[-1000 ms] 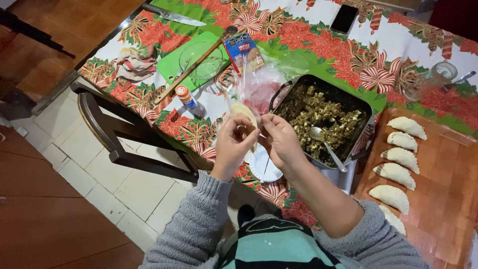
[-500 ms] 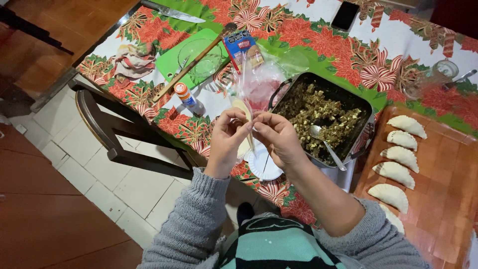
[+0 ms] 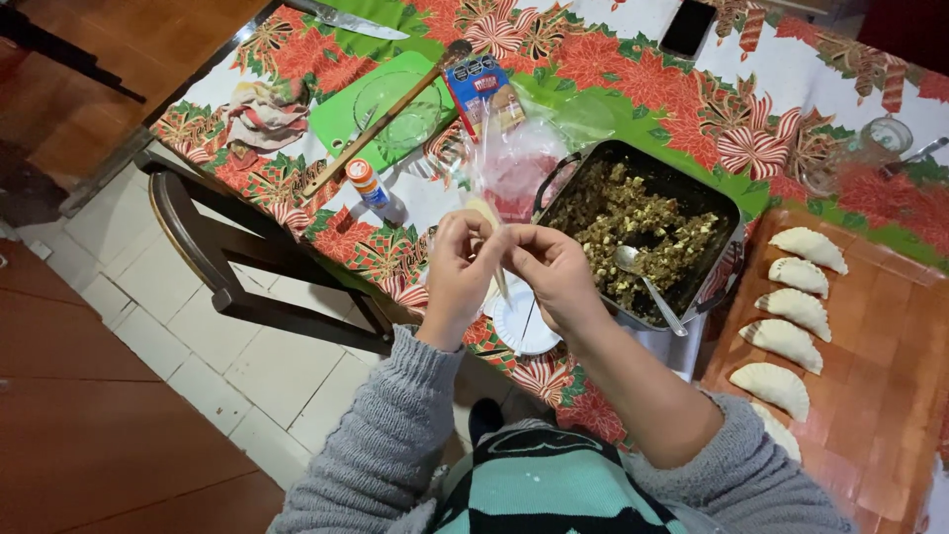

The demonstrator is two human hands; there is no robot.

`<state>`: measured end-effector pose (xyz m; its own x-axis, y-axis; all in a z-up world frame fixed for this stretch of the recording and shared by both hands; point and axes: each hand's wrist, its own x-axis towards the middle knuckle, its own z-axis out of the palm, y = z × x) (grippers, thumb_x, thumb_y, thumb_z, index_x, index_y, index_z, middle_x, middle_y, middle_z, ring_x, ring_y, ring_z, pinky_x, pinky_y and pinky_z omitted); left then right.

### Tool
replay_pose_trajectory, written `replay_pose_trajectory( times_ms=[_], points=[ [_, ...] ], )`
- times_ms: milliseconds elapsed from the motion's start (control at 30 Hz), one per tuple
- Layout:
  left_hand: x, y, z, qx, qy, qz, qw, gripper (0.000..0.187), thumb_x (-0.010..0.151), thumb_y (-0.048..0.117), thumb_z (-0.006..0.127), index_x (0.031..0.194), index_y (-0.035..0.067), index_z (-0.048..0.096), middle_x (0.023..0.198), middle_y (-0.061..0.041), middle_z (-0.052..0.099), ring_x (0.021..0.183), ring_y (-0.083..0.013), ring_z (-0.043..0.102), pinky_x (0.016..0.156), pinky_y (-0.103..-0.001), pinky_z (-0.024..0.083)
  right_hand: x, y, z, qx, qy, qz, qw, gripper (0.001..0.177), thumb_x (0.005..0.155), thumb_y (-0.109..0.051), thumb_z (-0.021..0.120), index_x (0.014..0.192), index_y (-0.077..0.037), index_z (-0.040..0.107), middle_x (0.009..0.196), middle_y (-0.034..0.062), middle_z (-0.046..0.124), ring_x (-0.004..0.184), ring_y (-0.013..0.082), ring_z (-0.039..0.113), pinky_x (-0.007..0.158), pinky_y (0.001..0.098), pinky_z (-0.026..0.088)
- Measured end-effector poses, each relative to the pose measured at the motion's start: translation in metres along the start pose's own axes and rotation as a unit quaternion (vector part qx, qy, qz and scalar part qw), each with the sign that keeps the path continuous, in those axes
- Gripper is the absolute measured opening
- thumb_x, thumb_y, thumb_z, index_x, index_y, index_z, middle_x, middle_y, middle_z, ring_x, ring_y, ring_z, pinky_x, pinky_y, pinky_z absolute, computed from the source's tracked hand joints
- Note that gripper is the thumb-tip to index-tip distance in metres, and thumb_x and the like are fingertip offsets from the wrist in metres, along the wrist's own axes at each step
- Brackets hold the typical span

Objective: Preparing and sealing empanadas by hand and using a mold.

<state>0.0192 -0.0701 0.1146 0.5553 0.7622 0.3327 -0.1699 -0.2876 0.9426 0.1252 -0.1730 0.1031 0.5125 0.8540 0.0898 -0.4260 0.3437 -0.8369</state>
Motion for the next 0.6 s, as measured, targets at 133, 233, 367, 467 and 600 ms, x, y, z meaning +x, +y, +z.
replay_pose_trajectory(
  times_ms=[133,233,367,467,600],
  points=[
    [-0.002,-0.001,-0.001,-0.097,-0.014,0.028,0.995,0.011,0.101,0.008,0.067,0.095,0.004,0.06,0.106,0.001,0.053,0.085,-0.0031,0.051,0.072,-0.02,0.044,0.0,0.003,-0.005,-0.005,-0.004,-0.003,1.0,0.015,0.102,-0.003,0.066,0.114,0.006,0.066,0.106,0.009,0.07,0.096,0.0139,0.067,0.09,0.0297,0.057],
    [-0.004,0.001,-0.003,-0.177,-0.032,-0.01,0.984,0.009,0.105,0.008,0.061,0.097,0.005,0.058,0.105,0.001,0.053,0.078,-0.005,0.052,0.068,-0.021,0.044,0.004,-0.004,-0.002,0.027,0.009,0.015,0.999,0.01,0.101,-0.004,0.066,0.109,0.002,0.064,0.103,0.0084,0.069,0.095,0.0154,0.068,0.089,0.0306,0.057],
    [-0.009,-0.01,-0.007,-0.288,-0.052,-0.073,0.953,0.01,0.113,0.014,0.057,0.11,0.004,0.057,0.098,-0.004,0.052,0.079,-0.0062,0.049,0.071,-0.022,0.042,0.006,-0.008,-0.002,0.045,0.043,0.044,0.997,0.006,0.101,-0.009,0.063,0.101,-0.003,0.062,0.1,0.0073,0.069,0.091,0.0165,0.069,0.087,0.0339,0.058],
    [-0.01,-0.008,-0.01,-0.343,-0.05,-0.098,0.933,0.015,0.114,0.018,0.054,0.113,0.004,0.057,0.103,-0.004,0.053,0.09,-0.0085,0.053,0.083,-0.027,0.048,0.011,-0.003,-0.01,0.068,0.061,0.056,0.994,0.005,0.102,-0.009,0.061,0.101,-0.004,0.061,0.098,0.0071,0.069,0.089,0.0167,0.068,0.085,0.0346,0.057],
    [-0.006,-0.009,-0.019,-0.386,0.003,-0.177,0.905,0.019,0.107,0.02,0.049,0.119,0.006,0.054,0.124,-0.008,0.06,0.116,-0.0182,0.06,0.098,-0.044,0.055,0.018,0.002,-0.027,0.126,0.085,0.03,0.988,0.003,0.105,-0.007,0.055,0.104,-0.004,0.057,0.098,0.0073,0.068,0.089,0.0176,0.068,0.085,0.0349,0.057]
  ],
)
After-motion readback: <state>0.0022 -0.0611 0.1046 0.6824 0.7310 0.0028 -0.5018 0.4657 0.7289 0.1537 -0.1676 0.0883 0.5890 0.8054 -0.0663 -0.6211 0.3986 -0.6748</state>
